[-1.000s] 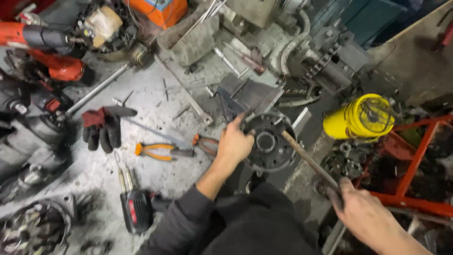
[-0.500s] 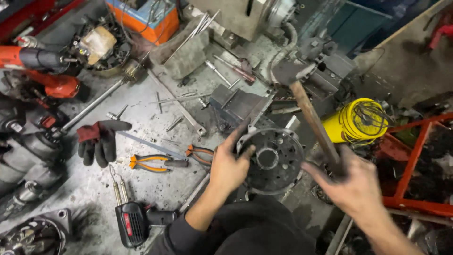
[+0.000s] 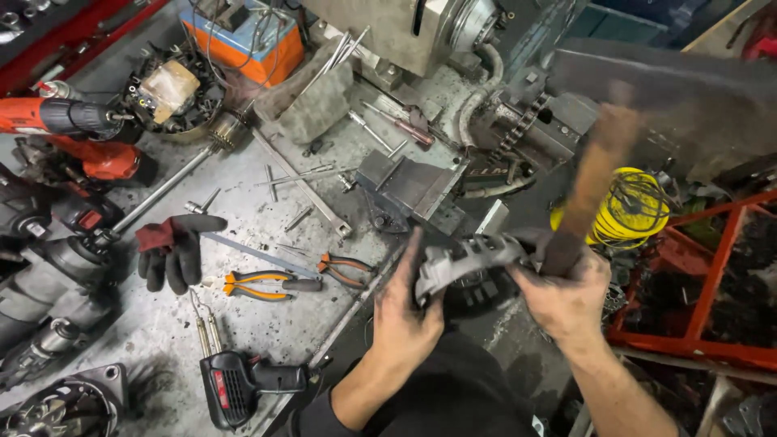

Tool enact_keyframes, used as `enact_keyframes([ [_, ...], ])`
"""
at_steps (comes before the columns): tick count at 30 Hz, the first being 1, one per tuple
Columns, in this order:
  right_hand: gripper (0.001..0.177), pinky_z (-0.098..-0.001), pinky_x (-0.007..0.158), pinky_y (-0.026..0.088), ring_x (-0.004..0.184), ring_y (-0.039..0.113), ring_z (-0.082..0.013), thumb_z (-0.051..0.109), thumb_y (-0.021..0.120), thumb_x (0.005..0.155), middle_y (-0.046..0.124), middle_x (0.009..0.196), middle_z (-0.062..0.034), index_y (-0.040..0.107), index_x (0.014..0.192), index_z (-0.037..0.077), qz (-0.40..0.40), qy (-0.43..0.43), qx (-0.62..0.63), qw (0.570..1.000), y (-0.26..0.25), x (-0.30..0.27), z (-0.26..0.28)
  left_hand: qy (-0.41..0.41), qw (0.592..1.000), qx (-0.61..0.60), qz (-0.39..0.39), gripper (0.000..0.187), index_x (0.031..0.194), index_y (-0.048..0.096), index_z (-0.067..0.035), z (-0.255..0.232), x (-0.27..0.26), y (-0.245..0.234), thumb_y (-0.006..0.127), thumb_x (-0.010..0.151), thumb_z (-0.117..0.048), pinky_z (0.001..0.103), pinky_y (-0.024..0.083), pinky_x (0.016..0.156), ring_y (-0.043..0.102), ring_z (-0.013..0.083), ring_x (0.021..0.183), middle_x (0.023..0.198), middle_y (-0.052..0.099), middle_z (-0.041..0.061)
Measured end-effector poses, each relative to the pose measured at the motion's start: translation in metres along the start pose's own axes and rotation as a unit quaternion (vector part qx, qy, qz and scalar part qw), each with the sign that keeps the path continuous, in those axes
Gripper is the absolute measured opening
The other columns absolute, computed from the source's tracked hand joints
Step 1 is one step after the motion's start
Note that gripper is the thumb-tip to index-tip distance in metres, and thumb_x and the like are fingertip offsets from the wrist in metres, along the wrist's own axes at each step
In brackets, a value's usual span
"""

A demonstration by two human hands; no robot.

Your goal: The person cleans a small metal component with a red cloth, then picks up a circular metal housing. They use a hammer to tap the housing repeatedly on a workbench, rotating it to strike different areas.

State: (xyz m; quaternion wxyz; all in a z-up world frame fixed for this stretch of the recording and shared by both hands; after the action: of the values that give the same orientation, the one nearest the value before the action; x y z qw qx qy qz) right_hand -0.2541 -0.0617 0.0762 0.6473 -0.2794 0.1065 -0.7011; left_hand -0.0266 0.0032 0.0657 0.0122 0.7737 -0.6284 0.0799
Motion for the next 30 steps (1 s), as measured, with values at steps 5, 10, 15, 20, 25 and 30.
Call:
enact_keyframes([
  [5, 0.031, -0.0380, 0.100, 0.056, 0.103, 0.071, -0.0255, 0.007, 0.082, 0.080, 0.073, 0.109, -0.0151, 0.064, 0.104, 0.004, -0.049, -0.159, 0.173, 0.971, -0.004, -0.010, 0.022, 0.159, 0.984, 0.086, 0.009, 0.074, 0.142, 0.054, -0.005, -0.007, -0.007, -0.002, 0.071, 0.070, 0.006, 0.041, 0.053, 0.105, 0.069, 0.0339, 0.117, 0.121, 0.070, 0.018],
  [10, 0.045, -0.0462, 0.111, 0.053, 0.116, 0.069, -0.0324, 0.013, 0.088, 0.083, 0.069, 0.118, -0.0225, 0.051, 0.108, 0.009, -0.088, -0.264, 0.310, 0.909, -0.017, -0.029, 0.018, 0.368, 0.923, 0.114, -0.016, 0.067, 0.130, 0.060, -0.004, -0.033, -0.019, -0.005, 0.079, 0.065, 0.001, 0.057, 0.049, 0.110, 0.067, 0.0385, 0.119, 0.121, 0.067, 0.017],
  [15, 0.042, -0.0421, 0.098, 0.059, 0.116, 0.072, -0.0327, 0.024, 0.090, 0.081, 0.067, 0.123, -0.0249, 0.051, 0.093, 0.018, -0.116, -0.289, 0.236, 0.920, -0.032, -0.037, 0.026, 0.465, 0.876, 0.120, -0.049, 0.051, 0.121, 0.064, -0.015, -0.025, -0.035, 0.009, 0.087, 0.075, -0.010, 0.064, 0.046, 0.114, 0.070, 0.0330, 0.119, 0.117, 0.068, 0.011],
  [20, 0.047, -0.0378, 0.093, 0.062, 0.109, 0.074, -0.0293, 0.024, 0.086, 0.084, 0.070, 0.121, -0.0267, 0.043, 0.101, 0.014, -0.109, -0.313, 0.194, 0.923, -0.041, -0.039, 0.021, 0.423, 0.899, 0.109, 0.016, 0.066, 0.131, 0.059, -0.013, -0.039, -0.037, 0.007, 0.090, 0.074, -0.020, 0.068, 0.042, 0.120, 0.066, 0.0343, 0.126, 0.124, 0.064, 0.013],
  [25, 0.048, -0.0344, 0.081, 0.060, 0.103, 0.073, -0.0302, 0.012, 0.085, 0.084, 0.071, 0.118, -0.0286, 0.039, 0.097, 0.014, -0.140, -0.274, 0.104, 0.946, -0.036, -0.042, -0.003, 0.344, 0.927, 0.122, 0.085, 0.087, 0.140, 0.057, -0.008, -0.075, -0.031, 0.007, 0.085, 0.060, -0.026, 0.065, 0.042, 0.120, 0.065, 0.0364, 0.126, 0.131, 0.061, 0.017],
  [30, 0.032, -0.0382, 0.088, 0.063, 0.105, 0.074, -0.0307, 0.006, 0.078, 0.094, 0.071, 0.117, -0.0289, 0.051, 0.109, 0.015, -0.104, -0.255, 0.224, 0.935, -0.032, -0.041, -0.023, 0.289, 0.942, 0.067, 0.155, 0.079, 0.142, 0.057, -0.006, -0.070, -0.026, 0.012, 0.082, 0.067, -0.020, 0.049, 0.051, 0.113, 0.065, 0.0378, 0.124, 0.136, 0.061, 0.018],
])
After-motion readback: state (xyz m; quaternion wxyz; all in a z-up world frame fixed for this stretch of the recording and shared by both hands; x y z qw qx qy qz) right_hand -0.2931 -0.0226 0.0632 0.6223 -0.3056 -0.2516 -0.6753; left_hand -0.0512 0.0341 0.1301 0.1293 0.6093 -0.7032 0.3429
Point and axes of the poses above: each hand's wrist, its own x-axis towards the middle knuckle, its own y-axis out of the palm, z = x × y, the point moved 8 cm from there along x, towards the middle knuckle
